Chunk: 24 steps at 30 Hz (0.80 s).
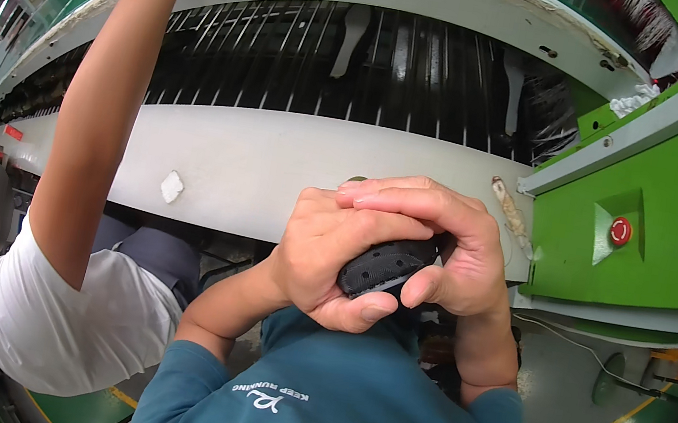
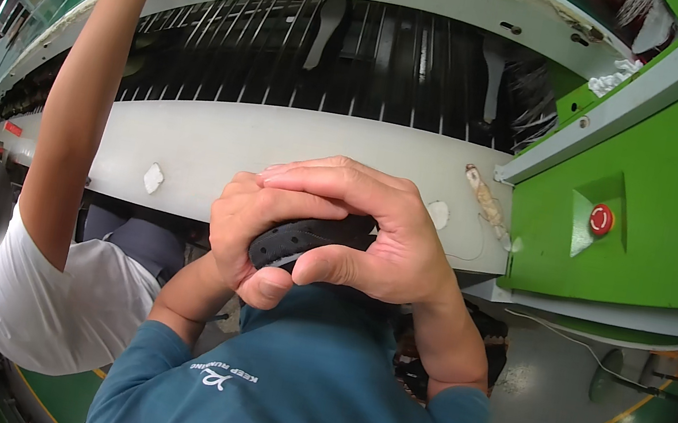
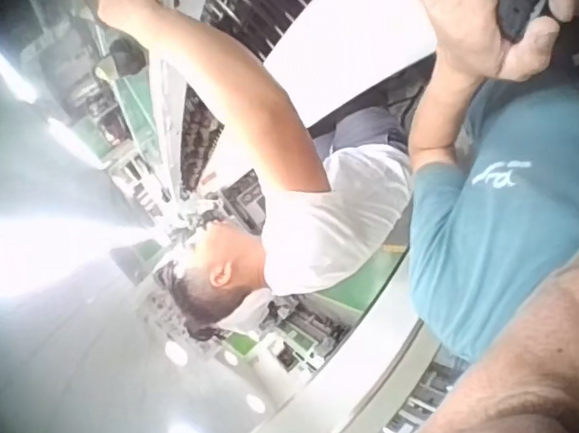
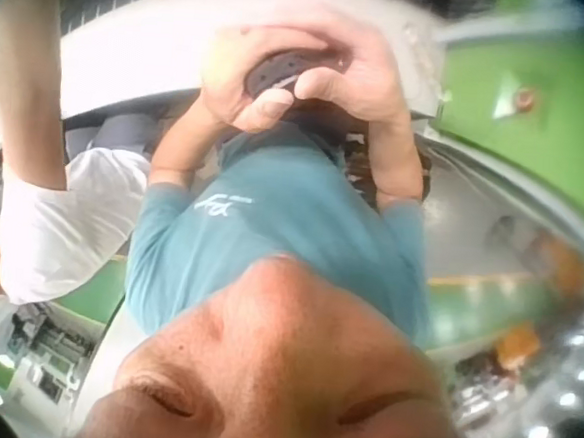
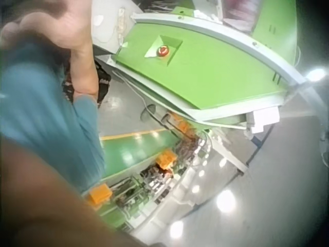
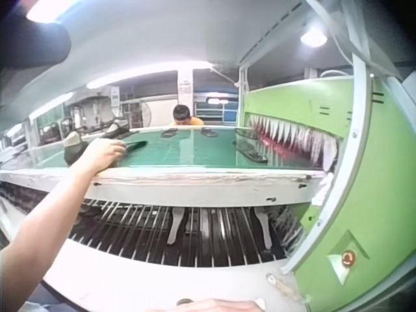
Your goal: The person assembles sandals on a factory assembly line. They pick up a black sole and a green upper, apply adhesive to the sole using a small tool, and press the two parts together. The person repeats this process for multiple units, inspecting the bond and placing the finished sandals on a conveyor belt.
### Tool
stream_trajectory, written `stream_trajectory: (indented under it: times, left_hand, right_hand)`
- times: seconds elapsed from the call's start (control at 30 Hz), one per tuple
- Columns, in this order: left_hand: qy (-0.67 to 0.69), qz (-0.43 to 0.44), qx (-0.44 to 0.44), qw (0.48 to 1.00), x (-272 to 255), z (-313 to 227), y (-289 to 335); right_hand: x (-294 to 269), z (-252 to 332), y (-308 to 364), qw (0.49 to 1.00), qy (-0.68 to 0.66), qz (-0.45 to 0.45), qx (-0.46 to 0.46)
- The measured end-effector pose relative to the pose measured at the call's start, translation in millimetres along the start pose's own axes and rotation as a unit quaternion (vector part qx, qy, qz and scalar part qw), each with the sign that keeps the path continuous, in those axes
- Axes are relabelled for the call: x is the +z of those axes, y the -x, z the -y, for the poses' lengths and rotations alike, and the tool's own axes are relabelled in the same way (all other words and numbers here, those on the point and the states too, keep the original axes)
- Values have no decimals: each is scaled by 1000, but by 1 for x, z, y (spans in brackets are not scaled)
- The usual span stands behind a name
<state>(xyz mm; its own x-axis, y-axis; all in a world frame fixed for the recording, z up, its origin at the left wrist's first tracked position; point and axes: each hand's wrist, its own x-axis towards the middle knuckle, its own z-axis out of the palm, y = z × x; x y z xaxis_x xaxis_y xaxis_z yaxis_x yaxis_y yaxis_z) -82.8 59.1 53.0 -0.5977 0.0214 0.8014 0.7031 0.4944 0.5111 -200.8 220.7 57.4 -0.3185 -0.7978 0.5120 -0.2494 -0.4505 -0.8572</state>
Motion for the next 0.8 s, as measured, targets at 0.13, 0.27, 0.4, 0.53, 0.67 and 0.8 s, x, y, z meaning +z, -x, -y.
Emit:
stream_trajectory:
  times: [0.13, 0.27, 0.4, 0.53, 0.67, 0.8]
  left_hand:
    - [-9, 24, 5, 1000, 4, -5, -6]
    - [-16, 41, -5, 999, 3, -6, 0]
    - [-13, 13, -6, 1000, -6, 3, -8]
    - [41, 10, -60, 997, -17, 11, -5]
    - [58, -75, -138, 986, -36, 15, 15]
    - [109, -177, -202, 957, -49, 22, 35]
  right_hand:
    - [0, 9, 9, 999, 29, -28, -16]
    - [3, 14, 13, 996, 69, -46, -27]
    - [2, 13, 1, 996, 75, -53, -12]
    - [15, -6, 6, 981, -29, -183, 51]
    - [6, -35, 43, 960, 236, -134, 62]
    - [19, -38, 72, 937, 309, -118, 110]
